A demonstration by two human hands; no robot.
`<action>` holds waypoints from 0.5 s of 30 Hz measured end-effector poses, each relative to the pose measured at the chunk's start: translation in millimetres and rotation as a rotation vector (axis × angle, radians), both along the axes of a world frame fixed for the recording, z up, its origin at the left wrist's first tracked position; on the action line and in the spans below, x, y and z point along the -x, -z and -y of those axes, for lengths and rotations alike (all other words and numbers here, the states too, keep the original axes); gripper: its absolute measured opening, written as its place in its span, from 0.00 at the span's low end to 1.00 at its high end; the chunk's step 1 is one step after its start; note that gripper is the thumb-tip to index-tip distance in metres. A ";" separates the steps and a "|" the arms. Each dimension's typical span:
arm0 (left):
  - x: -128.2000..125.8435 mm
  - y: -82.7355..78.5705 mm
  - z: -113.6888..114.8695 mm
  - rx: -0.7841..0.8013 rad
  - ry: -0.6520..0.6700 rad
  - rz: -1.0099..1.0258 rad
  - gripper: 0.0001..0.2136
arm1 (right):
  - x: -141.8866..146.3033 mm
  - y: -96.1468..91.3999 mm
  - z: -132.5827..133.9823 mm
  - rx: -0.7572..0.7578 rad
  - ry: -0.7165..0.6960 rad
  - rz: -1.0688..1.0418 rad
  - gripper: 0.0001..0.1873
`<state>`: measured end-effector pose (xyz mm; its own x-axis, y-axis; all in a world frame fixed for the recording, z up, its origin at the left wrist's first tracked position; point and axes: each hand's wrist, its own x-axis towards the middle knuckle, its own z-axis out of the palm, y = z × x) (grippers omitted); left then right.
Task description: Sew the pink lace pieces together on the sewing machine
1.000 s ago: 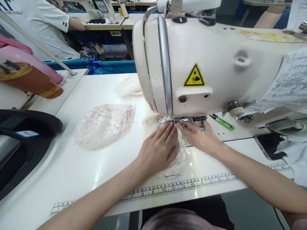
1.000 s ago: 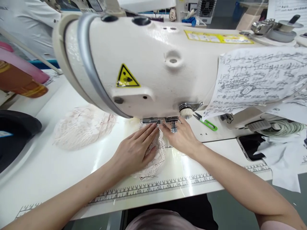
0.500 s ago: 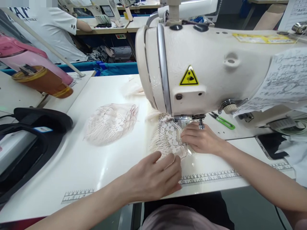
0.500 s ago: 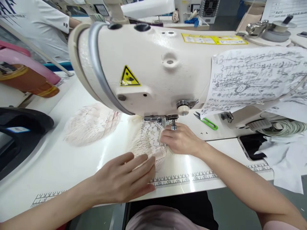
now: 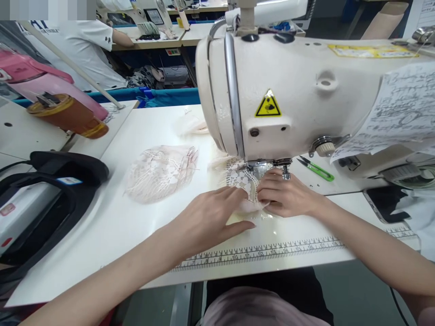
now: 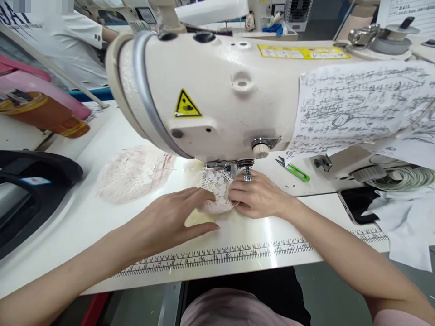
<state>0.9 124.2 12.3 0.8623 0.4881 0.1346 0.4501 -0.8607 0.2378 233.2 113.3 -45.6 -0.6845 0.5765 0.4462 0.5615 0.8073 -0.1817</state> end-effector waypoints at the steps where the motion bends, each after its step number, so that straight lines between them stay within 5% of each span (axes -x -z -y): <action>1: -4.0 4.9 -3.3 -0.037 0.053 -0.021 0.11 | -0.2 0.2 -0.3 -0.024 -0.016 -0.016 0.08; 8: -14.2 45.3 -9.4 -0.341 0.127 0.163 0.10 | -1.4 -3.2 1.7 -0.109 0.010 -0.031 0.08; 15: -10.3 48.4 -6.1 -0.445 0.044 0.229 0.09 | -0.5 -1.9 -1.1 -0.077 -0.031 -0.034 0.08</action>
